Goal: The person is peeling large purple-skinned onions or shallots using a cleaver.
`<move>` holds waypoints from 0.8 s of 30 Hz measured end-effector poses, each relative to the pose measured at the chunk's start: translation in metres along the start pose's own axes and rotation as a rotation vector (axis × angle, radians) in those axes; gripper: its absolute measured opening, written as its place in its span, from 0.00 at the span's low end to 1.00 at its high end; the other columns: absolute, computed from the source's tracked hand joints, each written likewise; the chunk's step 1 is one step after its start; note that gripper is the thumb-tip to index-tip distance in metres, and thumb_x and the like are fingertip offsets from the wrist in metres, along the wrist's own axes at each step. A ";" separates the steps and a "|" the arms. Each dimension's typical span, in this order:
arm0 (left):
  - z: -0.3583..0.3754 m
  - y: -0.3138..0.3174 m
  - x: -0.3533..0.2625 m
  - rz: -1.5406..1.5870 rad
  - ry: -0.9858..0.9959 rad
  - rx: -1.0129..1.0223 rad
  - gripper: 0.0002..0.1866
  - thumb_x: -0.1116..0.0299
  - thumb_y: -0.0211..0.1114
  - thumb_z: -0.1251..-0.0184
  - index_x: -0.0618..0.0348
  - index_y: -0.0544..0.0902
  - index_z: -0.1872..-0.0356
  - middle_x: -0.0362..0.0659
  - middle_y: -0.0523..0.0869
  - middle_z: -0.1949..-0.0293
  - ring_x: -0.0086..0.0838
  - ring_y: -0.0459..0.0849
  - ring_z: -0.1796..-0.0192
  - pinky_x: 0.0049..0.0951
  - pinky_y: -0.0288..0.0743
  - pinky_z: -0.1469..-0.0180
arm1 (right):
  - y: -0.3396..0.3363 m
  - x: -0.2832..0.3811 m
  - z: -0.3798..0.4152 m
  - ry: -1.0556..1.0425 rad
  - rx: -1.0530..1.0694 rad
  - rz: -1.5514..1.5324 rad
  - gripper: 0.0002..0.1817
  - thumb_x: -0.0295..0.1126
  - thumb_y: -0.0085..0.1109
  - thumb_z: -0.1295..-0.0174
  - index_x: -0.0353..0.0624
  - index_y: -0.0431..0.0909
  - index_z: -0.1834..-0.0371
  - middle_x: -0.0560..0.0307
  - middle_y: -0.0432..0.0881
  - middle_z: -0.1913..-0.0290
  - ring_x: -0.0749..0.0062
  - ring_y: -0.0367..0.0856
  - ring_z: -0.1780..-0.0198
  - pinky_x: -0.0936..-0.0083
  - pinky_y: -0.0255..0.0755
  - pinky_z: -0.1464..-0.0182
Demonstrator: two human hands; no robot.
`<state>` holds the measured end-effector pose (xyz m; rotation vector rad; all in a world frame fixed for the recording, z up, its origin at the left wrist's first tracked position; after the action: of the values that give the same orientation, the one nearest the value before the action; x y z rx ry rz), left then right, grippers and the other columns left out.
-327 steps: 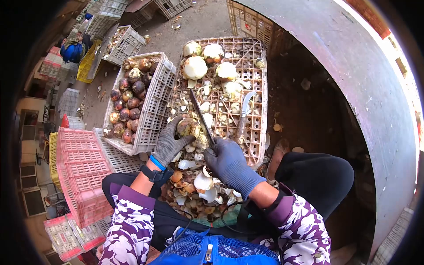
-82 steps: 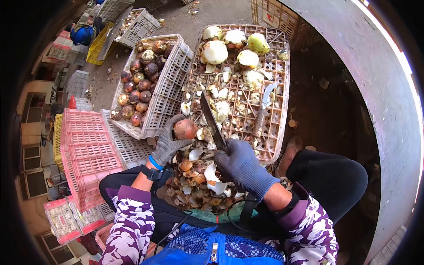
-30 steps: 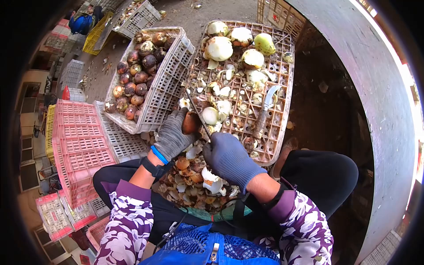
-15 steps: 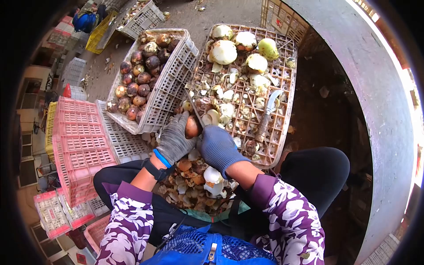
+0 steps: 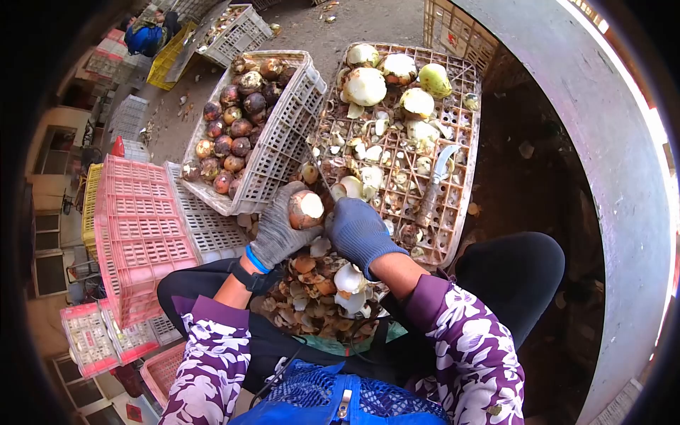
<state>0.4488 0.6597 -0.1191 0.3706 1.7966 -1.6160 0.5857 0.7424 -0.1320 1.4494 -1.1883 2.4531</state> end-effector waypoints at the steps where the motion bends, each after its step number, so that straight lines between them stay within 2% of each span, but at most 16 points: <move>1: 0.005 -0.004 -0.002 0.052 0.022 -0.026 0.43 0.68 0.81 0.64 0.61 0.68 0.42 0.50 0.77 0.48 0.39 0.78 0.45 0.36 0.72 0.40 | 0.000 -0.001 0.000 0.011 0.000 0.012 0.17 0.37 0.55 0.43 0.28 0.78 0.70 0.30 0.79 0.68 0.40 0.80 0.60 0.55 0.74 0.54; 3: 0.012 -0.017 -0.004 0.155 0.067 -0.087 0.42 0.69 0.81 0.63 0.60 0.68 0.42 0.49 0.77 0.47 0.38 0.77 0.44 0.35 0.71 0.39 | 0.000 -0.002 -0.002 0.026 0.000 0.042 0.16 0.36 0.55 0.43 0.29 0.79 0.69 0.30 0.80 0.67 0.40 0.81 0.60 0.56 0.75 0.54; 6: 0.012 -0.024 -0.001 0.248 0.041 -0.091 0.41 0.68 0.80 0.61 0.59 0.68 0.42 0.46 0.75 0.46 0.34 0.74 0.42 0.34 0.70 0.38 | 0.000 -0.009 -0.005 0.090 0.069 -0.016 0.17 0.36 0.55 0.44 0.28 0.79 0.68 0.31 0.80 0.70 0.42 0.82 0.64 0.58 0.77 0.57; 9: 0.006 -0.023 0.001 0.314 0.058 -0.118 0.41 0.67 0.80 0.62 0.58 0.69 0.42 0.45 0.75 0.46 0.32 0.74 0.42 0.33 0.69 0.38 | 0.001 -0.021 0.003 0.186 0.100 -0.343 0.17 0.35 0.55 0.44 0.26 0.77 0.68 0.34 0.80 0.75 0.48 0.83 0.72 0.62 0.78 0.64; 10: 0.003 -0.023 -0.002 0.364 0.052 -0.124 0.41 0.67 0.80 0.62 0.58 0.69 0.42 0.45 0.75 0.46 0.32 0.74 0.43 0.33 0.69 0.38 | -0.001 -0.022 0.010 0.190 0.097 -0.462 0.16 0.35 0.55 0.42 0.27 0.76 0.70 0.44 0.79 0.80 0.61 0.81 0.79 0.67 0.76 0.71; 13: -0.004 -0.011 0.004 0.508 0.042 -0.143 0.42 0.66 0.80 0.61 0.57 0.68 0.40 0.44 0.75 0.45 0.32 0.73 0.42 0.34 0.67 0.36 | 0.008 -0.022 0.032 0.277 0.203 -0.837 0.15 0.35 0.55 0.41 0.29 0.75 0.71 0.52 0.79 0.80 0.71 0.79 0.79 0.70 0.75 0.73; 14: -0.009 -0.002 0.014 0.526 0.038 -0.121 0.43 0.66 0.81 0.61 0.57 0.68 0.40 0.44 0.74 0.44 0.33 0.72 0.41 0.35 0.66 0.35 | 0.003 -0.017 0.040 0.230 0.226 -0.781 0.14 0.34 0.55 0.40 0.30 0.75 0.72 0.56 0.78 0.80 0.75 0.77 0.80 0.73 0.74 0.76; 15: -0.012 0.004 0.018 0.545 0.033 -0.098 0.43 0.66 0.81 0.61 0.57 0.67 0.40 0.44 0.73 0.43 0.33 0.71 0.40 0.36 0.65 0.34 | 0.002 -0.016 0.044 0.190 0.207 -0.685 0.13 0.33 0.54 0.40 0.30 0.75 0.72 0.56 0.78 0.81 0.75 0.76 0.81 0.74 0.73 0.77; 16: -0.012 0.011 0.018 0.528 0.024 -0.086 0.44 0.63 0.80 0.58 0.58 0.66 0.38 0.47 0.72 0.42 0.36 0.70 0.37 0.37 0.63 0.33 | 0.002 -0.018 0.047 0.283 0.215 -0.758 0.13 0.33 0.54 0.40 0.30 0.75 0.72 0.56 0.78 0.81 0.74 0.77 0.81 0.74 0.74 0.77; 17: -0.011 0.017 0.020 0.417 0.044 -0.080 0.45 0.62 0.80 0.57 0.59 0.65 0.37 0.49 0.71 0.41 0.38 0.70 0.37 0.38 0.63 0.33 | 0.001 -0.019 0.051 0.379 0.221 -0.836 0.13 0.33 0.54 0.40 0.31 0.75 0.73 0.56 0.78 0.80 0.73 0.78 0.81 0.73 0.74 0.76; 19: -0.012 0.022 0.021 0.190 0.092 -0.075 0.47 0.62 0.80 0.57 0.60 0.63 0.35 0.52 0.71 0.41 0.42 0.70 0.36 0.40 0.63 0.33 | 0.001 -0.027 0.048 0.333 0.179 -0.776 0.14 0.34 0.55 0.41 0.30 0.76 0.73 0.53 0.78 0.81 0.70 0.79 0.80 0.71 0.75 0.74; 20: -0.010 0.022 0.022 -0.102 0.131 -0.072 0.49 0.61 0.79 0.56 0.61 0.60 0.32 0.56 0.69 0.40 0.48 0.69 0.36 0.41 0.63 0.33 | 0.002 -0.030 0.046 0.307 0.161 -0.747 0.15 0.34 0.55 0.41 0.29 0.76 0.74 0.52 0.78 0.81 0.68 0.80 0.80 0.70 0.76 0.74; 23: -0.006 0.014 0.018 -0.059 -0.040 0.053 0.51 0.61 0.79 0.57 0.63 0.59 0.32 0.57 0.68 0.39 0.49 0.69 0.37 0.40 0.63 0.33 | 0.005 -0.027 0.044 0.268 0.145 -0.511 0.17 0.36 0.57 0.43 0.28 0.76 0.74 0.45 0.78 0.82 0.63 0.82 0.80 0.67 0.77 0.72; 24: -0.005 0.009 0.012 -0.117 -0.054 0.058 0.51 0.60 0.79 0.57 0.64 0.60 0.32 0.57 0.67 0.39 0.49 0.70 0.37 0.39 0.64 0.34 | 0.008 -0.025 0.045 0.225 0.159 -0.500 0.18 0.38 0.58 0.44 0.28 0.77 0.74 0.37 0.78 0.81 0.54 0.82 0.78 0.62 0.76 0.69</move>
<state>0.4444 0.6639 -0.1341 0.2495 1.7617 -1.7451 0.6294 0.7159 -0.1436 1.2645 -0.5188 2.3072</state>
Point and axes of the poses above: each hand's wrist, its own z-axis away from the middle knuckle, its own y-axis out of the palm, x = y × z, the point moved 5 cm from there along -z, towards the middle knuckle
